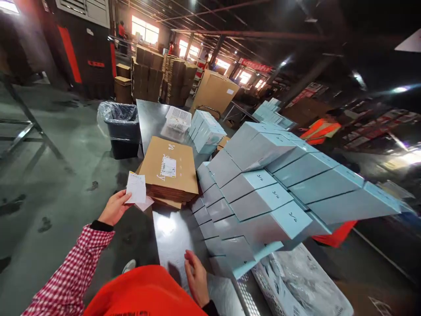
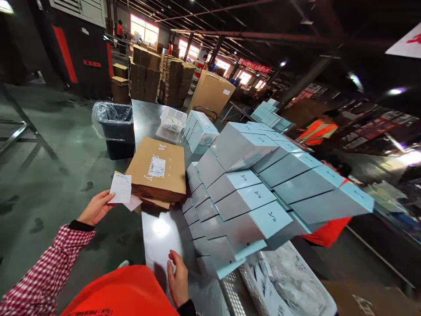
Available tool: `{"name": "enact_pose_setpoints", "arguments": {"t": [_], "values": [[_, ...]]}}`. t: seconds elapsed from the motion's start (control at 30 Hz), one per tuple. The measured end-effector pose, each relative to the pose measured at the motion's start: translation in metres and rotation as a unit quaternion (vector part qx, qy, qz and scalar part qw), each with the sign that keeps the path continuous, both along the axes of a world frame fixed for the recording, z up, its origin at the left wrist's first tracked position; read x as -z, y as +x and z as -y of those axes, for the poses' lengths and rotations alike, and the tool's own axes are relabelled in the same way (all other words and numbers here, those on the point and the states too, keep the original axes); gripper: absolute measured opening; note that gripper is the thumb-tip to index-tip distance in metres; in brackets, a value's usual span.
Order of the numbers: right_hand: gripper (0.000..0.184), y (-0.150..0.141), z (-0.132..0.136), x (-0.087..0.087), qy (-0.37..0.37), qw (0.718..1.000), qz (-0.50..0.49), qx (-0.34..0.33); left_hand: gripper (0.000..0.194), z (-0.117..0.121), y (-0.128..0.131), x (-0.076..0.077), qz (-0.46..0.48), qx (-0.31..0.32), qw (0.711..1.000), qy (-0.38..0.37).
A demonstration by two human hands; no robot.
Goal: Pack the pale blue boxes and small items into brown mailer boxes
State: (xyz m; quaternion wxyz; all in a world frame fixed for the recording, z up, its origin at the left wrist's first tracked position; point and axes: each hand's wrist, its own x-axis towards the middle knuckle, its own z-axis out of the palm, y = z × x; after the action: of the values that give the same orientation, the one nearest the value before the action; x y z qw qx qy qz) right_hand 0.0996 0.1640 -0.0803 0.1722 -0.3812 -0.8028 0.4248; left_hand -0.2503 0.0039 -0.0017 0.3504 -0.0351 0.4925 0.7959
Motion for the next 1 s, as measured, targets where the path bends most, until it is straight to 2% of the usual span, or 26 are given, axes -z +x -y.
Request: {"name": "enact_pose_setpoints", "arguments": {"t": [0.07,0.17,0.27,0.33,0.4,0.6,0.73,0.87,1.0], "values": [[0.048,-0.002,0.003,0.015,-0.006,0.999,0.002,-0.044,0.018,-0.003,-0.003,-0.015,-0.002,-0.014,1.0,0.021],[0.043,0.002,0.008,0.046,-0.053,0.995,0.008,-0.085,0.018,-0.012,-0.005,-0.031,-0.001,-0.034,0.999,0.039],[0.035,0.007,0.014,0.076,-0.098,0.987,0.023,-0.123,0.024,-0.021,-0.004,-0.042,-0.003,-0.036,0.998,0.048],[0.03,0.005,0.017,0.085,-0.111,0.982,0.03,-0.15,0.026,-0.026,-0.003,-0.046,-0.005,-0.041,0.998,0.046],[0.029,-0.003,0.018,0.084,-0.123,0.976,0.031,-0.176,0.029,-0.029,-0.003,-0.048,-0.007,-0.049,0.998,0.04],[0.047,-0.063,0.003,0.056,-0.108,0.97,0.013,-0.218,0.036,-0.03,-0.006,-0.052,-0.016,-0.048,0.998,0.031],[0.04,-0.096,-0.001,0.052,-0.11,0.964,0.016,-0.241,0.038,-0.03,-0.007,-0.055,-0.021,-0.036,0.999,0.028],[0.033,-0.107,0.009,0.052,-0.111,0.957,0.021,-0.266,0.038,-0.03,-0.008,-0.059,-0.026,-0.023,0.999,0.029],[0.037,-0.108,0.021,0.047,-0.099,0.953,0.023,-0.284,0.038,-0.032,-0.007,-0.061,-0.03,-0.009,0.999,0.035]]}}
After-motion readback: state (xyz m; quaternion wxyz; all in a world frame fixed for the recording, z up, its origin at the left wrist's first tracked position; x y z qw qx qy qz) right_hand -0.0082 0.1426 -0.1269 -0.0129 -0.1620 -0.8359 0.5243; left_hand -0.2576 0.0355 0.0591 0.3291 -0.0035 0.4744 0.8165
